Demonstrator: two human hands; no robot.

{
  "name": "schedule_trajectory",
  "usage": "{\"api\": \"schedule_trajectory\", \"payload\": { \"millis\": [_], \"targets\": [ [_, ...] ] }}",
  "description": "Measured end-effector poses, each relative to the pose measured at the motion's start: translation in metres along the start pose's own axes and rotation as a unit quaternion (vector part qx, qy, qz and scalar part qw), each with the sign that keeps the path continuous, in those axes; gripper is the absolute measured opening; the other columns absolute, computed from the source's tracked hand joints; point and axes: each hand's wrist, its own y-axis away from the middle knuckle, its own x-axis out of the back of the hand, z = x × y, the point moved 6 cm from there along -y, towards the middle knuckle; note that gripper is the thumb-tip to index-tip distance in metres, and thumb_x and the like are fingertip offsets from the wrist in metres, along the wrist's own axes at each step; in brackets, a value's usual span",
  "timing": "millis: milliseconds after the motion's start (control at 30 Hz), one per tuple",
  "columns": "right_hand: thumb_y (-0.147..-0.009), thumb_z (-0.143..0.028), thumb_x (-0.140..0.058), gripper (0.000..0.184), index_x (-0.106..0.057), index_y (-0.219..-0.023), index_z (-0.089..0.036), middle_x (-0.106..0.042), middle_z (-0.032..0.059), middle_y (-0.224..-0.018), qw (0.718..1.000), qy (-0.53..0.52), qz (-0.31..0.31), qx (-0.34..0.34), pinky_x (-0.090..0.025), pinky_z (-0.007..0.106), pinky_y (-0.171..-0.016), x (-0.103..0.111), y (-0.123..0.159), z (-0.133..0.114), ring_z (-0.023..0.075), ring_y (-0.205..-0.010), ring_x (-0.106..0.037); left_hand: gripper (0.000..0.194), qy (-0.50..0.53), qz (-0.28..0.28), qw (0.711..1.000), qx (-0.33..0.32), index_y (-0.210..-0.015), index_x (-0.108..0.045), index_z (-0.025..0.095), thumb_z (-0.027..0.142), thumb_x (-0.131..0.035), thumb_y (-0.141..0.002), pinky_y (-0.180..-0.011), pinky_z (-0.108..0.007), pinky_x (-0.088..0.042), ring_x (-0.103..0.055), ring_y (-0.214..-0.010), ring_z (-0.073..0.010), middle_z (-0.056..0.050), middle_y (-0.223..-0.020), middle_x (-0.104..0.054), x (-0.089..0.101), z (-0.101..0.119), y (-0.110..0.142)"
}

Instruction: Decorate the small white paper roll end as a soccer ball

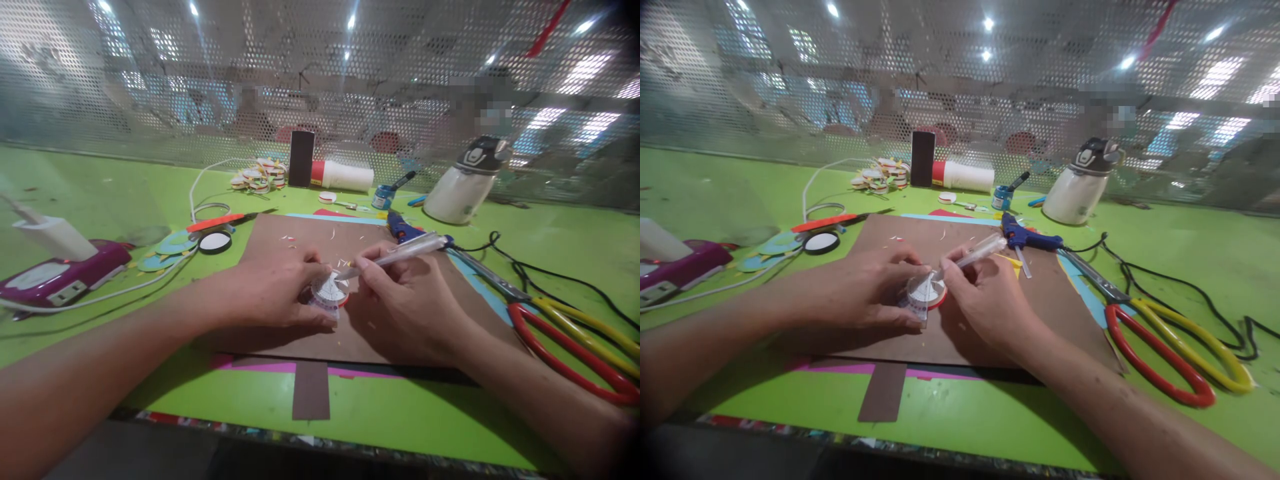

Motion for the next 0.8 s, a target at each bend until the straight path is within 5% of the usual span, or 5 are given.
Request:
{"api": "schedule_trajectory", "payload": {
  "millis": [800],
  "targets": [
    [-0.094,-0.043,-0.058,0.028,-0.058,-0.075,-0.023,-0.056,-0.0032,-0.059,0.999,-0.040,-0.026,-0.025,-0.045,0.029,-0.057,-0.0043,0.0004,0.0047,0.0158,-0.057,-0.056,0.039,-0.007,0.010,1.000,0.002,-0.113,-0.072,0.029,0.058,-0.068,-0.086,-0.083,-0.034,-0.046,-0.063,-0.101,-0.0246,-0.003,-0.122,-0.063,-0.0026,-0.0028,-0.0016]
  ]
}}
